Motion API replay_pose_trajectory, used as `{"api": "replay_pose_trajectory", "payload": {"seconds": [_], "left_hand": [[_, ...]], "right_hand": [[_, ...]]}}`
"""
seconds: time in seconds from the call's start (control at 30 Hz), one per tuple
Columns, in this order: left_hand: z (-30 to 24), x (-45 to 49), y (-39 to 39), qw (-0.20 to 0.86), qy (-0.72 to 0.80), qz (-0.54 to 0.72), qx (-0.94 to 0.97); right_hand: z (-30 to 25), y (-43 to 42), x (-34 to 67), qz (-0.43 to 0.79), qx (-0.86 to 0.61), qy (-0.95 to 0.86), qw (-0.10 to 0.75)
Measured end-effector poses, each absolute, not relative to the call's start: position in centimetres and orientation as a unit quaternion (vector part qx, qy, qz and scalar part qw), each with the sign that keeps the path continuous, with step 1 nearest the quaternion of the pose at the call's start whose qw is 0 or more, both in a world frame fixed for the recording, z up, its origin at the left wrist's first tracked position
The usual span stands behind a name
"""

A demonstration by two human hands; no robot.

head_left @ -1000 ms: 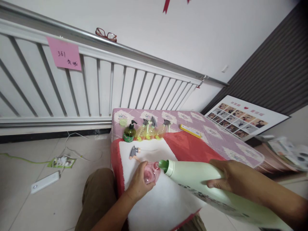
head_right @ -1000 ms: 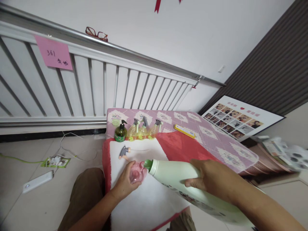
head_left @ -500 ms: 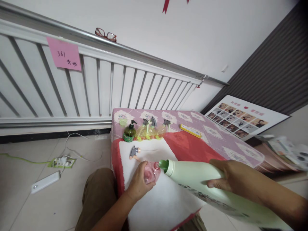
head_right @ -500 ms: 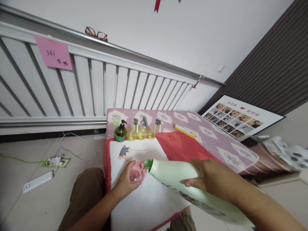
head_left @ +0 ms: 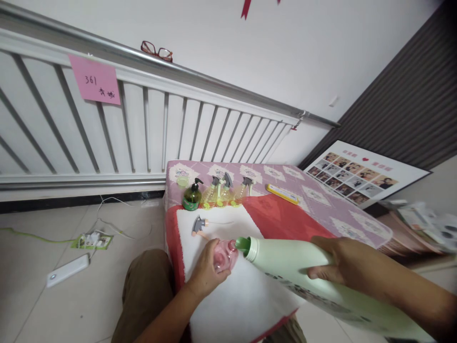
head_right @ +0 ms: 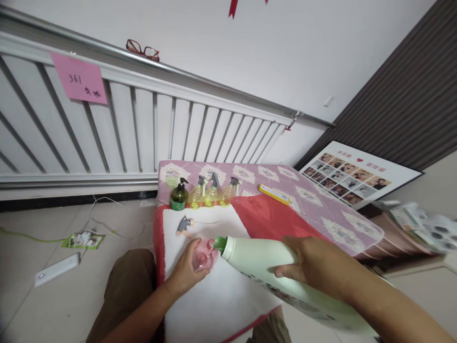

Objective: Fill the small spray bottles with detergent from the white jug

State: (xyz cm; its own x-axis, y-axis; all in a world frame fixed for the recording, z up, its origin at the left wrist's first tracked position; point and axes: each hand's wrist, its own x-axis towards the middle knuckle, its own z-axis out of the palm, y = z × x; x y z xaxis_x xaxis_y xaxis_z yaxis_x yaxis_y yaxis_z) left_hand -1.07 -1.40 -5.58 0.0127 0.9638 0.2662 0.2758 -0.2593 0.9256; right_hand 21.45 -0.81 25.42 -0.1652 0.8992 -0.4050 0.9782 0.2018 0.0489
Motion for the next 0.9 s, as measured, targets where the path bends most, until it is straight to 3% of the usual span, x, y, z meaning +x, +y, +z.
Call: {"api": "replay_pose_trajectory", "payload": {"seconds": [0.9], "left_hand": [[-5.70, -1.10, -1.45, 0.349, 0.492, 0.506, 0.617]], "right_hand": [[25.21, -0.58, 21.79, -0.097, 0.627, 0.756, 0.162]]}}
